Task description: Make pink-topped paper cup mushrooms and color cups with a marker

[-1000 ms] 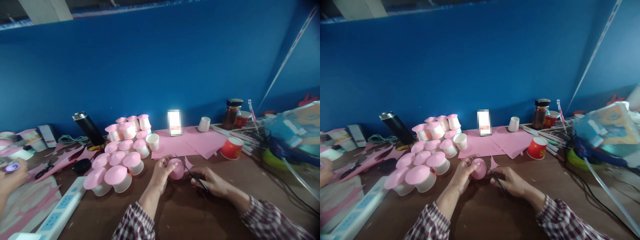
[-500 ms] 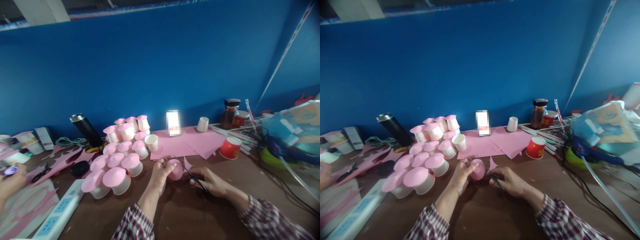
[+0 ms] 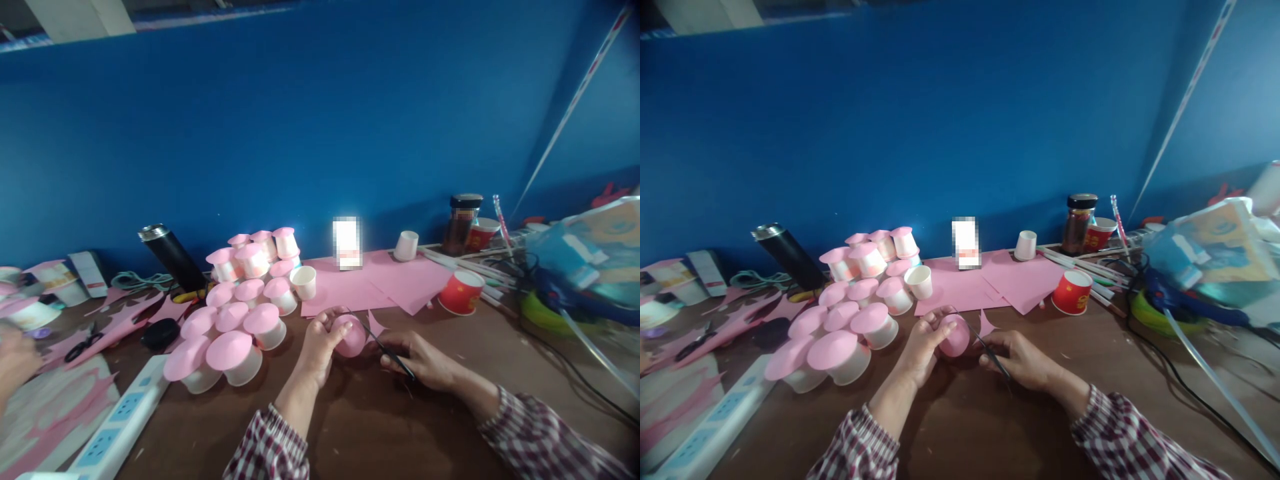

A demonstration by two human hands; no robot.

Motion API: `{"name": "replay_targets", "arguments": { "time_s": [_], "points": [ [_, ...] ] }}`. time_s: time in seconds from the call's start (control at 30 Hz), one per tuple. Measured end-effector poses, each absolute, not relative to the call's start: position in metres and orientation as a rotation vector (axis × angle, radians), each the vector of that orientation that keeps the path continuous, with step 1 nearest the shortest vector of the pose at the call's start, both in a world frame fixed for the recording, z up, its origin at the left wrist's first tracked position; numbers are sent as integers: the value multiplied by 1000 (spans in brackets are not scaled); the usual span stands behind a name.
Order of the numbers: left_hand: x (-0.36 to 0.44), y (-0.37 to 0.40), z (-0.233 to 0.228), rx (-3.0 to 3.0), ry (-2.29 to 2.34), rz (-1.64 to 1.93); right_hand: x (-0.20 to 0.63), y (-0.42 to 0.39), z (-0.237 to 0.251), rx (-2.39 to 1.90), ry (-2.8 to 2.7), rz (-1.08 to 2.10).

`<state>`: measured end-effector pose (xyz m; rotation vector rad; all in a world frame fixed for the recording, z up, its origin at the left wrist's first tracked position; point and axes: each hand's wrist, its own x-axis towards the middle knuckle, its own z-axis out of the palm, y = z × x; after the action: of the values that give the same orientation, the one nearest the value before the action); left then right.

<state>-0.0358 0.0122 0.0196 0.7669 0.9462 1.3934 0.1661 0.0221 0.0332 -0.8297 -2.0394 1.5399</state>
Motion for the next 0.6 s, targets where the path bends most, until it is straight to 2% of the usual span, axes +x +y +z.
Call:
{"name": "replay_targets", "arguments": {
  "time_s": [0.6],
  "points": [
    [-36,11,20,800,956,1374,165,22,35,-858,-2041,1531]
  ]
}}
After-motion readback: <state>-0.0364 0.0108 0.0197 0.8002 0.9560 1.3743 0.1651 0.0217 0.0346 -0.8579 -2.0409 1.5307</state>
